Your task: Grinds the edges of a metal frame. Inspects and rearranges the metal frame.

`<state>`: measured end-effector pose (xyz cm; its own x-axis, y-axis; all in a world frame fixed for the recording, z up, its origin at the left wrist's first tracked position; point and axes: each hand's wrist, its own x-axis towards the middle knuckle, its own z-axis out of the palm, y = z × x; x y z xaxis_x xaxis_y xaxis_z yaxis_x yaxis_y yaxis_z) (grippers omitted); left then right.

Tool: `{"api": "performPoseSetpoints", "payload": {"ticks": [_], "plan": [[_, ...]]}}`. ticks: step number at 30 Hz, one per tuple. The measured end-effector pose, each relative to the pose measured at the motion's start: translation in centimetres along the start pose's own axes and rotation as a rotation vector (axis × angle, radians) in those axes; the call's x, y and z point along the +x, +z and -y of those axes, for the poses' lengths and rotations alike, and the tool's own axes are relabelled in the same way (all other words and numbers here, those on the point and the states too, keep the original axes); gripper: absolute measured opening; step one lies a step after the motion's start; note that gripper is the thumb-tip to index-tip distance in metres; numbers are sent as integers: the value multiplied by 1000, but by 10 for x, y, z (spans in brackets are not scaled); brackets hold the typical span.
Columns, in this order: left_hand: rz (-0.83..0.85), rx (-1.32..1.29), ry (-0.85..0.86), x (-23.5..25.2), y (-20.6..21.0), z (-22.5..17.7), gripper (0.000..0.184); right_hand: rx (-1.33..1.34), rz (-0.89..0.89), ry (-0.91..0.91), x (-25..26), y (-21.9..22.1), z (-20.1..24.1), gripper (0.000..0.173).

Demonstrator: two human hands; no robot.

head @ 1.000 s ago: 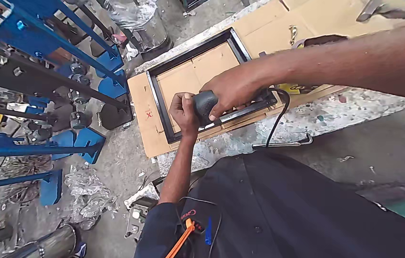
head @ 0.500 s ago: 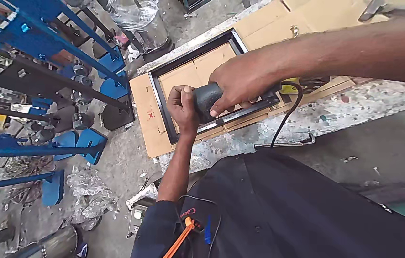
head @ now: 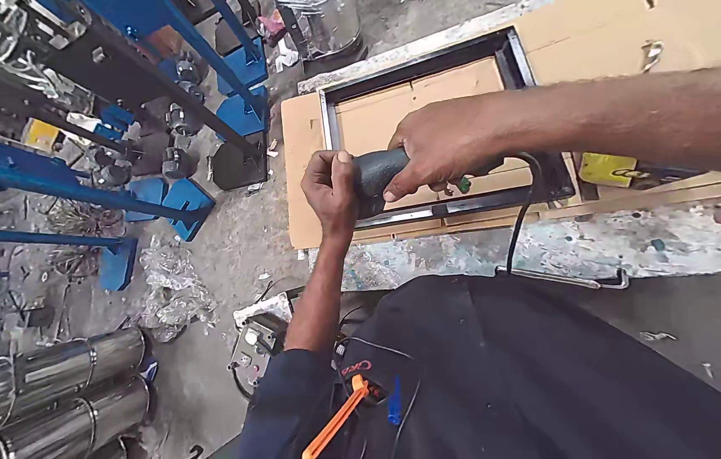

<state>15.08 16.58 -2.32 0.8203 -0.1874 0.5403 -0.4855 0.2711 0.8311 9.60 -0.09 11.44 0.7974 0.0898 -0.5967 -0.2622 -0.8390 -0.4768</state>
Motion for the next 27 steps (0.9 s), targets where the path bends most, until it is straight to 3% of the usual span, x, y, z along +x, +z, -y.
{"api": "performPoseSetpoints", "payload": {"ticks": [16, 23, 27], "plan": [[-55, -1, -42, -6, -28, 19, 30, -154, 19, -39, 27, 12, 25, 41], [-24, -47, -39, -9, -35, 27, 34, 37, 202, -29, 40, 19, 24, 38], [-38, -45, -49, -5, -35, 30, 33, 13, 199, 6, 46, 15, 29, 33]]}}
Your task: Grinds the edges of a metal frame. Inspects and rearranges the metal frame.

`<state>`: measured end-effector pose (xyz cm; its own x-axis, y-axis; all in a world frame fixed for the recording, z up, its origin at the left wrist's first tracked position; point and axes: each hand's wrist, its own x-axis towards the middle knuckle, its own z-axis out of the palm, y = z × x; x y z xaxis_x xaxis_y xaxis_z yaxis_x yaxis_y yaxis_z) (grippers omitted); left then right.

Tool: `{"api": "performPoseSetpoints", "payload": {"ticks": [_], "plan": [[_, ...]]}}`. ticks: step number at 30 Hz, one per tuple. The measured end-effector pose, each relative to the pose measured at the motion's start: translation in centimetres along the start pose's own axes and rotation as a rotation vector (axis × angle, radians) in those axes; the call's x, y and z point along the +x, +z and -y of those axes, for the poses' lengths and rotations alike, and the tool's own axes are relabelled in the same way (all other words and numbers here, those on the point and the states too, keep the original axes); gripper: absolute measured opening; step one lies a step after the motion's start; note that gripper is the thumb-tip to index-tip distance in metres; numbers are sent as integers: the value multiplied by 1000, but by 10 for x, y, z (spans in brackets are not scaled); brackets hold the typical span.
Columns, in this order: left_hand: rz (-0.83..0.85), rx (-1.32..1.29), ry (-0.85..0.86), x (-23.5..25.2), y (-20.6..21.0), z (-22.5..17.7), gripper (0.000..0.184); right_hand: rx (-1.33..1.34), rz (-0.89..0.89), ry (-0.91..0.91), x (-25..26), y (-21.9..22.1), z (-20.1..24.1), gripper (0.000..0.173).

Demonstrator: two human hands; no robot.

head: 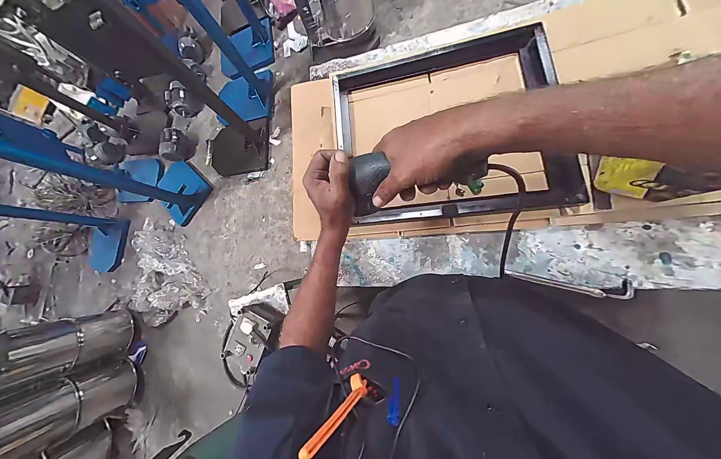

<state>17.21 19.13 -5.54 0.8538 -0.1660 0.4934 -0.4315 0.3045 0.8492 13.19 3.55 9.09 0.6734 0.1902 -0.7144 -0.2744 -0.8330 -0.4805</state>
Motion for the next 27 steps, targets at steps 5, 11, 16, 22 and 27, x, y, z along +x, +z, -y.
{"api": "performPoseSetpoints", "payload": {"ticks": [5, 11, 16, 22, 27], "plan": [[1, 1, -7, 0, -1, 0, 31, -37, -17, 2, 3, -2, 3, 31], [-54, 51, 0, -8, 0, -2, 35, -139, -26, -47, 6, -7, 1, 28], [-60, 42, -21, -5, -1, -1, 35, -137, -28, -57, 9, -7, 2, 29], [-40, 46, -17, -4, -4, 3, 34, -134, -32, -57, 8, -7, 3, 28], [-35, 51, -7, -4, -4, 4, 34, -119, -23, -43, 10, -6, 3, 30]]}}
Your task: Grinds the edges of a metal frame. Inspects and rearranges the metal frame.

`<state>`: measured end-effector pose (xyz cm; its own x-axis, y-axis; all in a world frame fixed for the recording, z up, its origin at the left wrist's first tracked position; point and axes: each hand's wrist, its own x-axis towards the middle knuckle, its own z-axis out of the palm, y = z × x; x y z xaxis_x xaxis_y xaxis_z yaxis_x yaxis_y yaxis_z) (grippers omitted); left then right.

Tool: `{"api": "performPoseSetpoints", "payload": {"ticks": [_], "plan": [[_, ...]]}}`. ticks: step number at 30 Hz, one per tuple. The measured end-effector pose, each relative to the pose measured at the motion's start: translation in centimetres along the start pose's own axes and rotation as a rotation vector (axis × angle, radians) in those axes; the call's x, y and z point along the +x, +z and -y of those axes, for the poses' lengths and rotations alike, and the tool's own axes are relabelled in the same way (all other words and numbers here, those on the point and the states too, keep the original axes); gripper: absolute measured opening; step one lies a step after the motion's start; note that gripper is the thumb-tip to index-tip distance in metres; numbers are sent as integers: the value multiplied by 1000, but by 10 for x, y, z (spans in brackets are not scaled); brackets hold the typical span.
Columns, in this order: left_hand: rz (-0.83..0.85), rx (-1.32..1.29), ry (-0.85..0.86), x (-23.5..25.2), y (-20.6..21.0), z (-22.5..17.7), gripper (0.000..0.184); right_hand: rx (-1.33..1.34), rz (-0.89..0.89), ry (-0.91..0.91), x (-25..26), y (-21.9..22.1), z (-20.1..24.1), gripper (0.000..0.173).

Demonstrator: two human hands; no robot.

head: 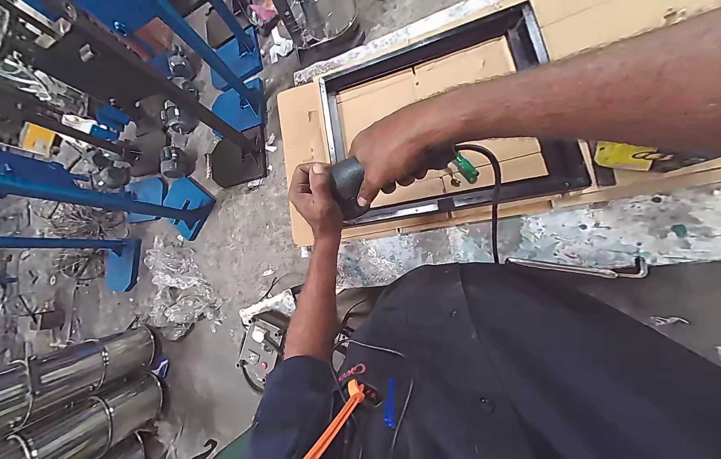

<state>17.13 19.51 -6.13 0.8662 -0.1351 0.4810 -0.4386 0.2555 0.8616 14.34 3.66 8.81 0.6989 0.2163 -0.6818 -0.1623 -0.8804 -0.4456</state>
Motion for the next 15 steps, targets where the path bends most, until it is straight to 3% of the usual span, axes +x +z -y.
{"api": "performPoseSetpoints", "payload": {"ticks": [15], "plan": [[-21, -37, 4, -2, -1, 6, 32, -2, 12, 6, 7, 2, 1, 29]]}}
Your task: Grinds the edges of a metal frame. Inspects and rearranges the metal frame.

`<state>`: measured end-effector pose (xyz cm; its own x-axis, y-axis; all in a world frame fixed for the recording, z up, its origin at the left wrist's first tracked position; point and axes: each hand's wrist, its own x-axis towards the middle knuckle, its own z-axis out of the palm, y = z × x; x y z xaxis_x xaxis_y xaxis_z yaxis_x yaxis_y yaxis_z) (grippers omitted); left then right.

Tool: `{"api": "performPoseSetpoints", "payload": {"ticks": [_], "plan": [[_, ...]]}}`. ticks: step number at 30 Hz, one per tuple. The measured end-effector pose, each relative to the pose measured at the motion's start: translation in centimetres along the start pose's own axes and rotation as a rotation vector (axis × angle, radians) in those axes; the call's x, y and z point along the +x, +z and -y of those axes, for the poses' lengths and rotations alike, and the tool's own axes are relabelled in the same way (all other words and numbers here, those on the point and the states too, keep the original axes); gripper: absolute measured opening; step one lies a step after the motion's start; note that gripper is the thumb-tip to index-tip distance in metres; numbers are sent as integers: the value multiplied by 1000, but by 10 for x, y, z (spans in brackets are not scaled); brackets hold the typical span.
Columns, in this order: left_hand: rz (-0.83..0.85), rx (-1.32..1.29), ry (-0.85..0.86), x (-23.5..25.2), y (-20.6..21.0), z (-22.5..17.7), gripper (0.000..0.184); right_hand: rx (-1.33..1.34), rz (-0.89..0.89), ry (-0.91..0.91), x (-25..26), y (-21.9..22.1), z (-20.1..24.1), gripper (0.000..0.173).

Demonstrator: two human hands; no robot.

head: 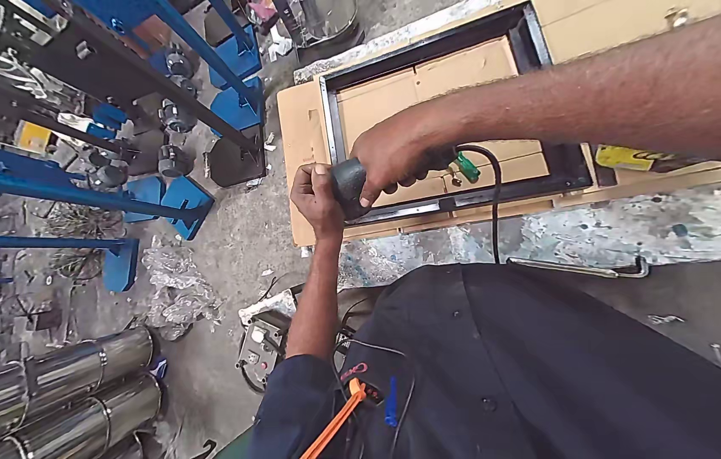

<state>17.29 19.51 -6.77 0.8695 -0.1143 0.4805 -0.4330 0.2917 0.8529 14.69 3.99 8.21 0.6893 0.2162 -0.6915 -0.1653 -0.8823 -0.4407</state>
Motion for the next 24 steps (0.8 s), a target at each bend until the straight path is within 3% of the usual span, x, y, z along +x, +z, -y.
{"api": "performPoseSetpoints", "payload": {"ticks": [5, 9, 13, 17, 19, 22, 24], "plan": [[0, -2, 2, 0, -2, 3, 31, -1, -6, -3, 4, 1, 0, 31], [-20, 15, 9, -1, -2, 3, 30, -335, -295, -132, -9, 11, 1, 59], [-34, 42, 47, -3, -2, 4, 33, -540, -489, -230, -17, 26, -4, 48], [-54, 40, 62, -7, -2, 3, 34, -547, -485, -234, -19, 27, -3, 36], [-59, 29, 76, -9, -3, 3, 34, -530, -469, -251, -16, 25, -4, 39], [-37, 3, 63, -10, -5, 2, 33, -282, -235, -170, -10, 14, -2, 64], [-33, 7, 51, -9, -4, 0, 33, -5, -49, -78, -1, 8, -4, 64]]}}
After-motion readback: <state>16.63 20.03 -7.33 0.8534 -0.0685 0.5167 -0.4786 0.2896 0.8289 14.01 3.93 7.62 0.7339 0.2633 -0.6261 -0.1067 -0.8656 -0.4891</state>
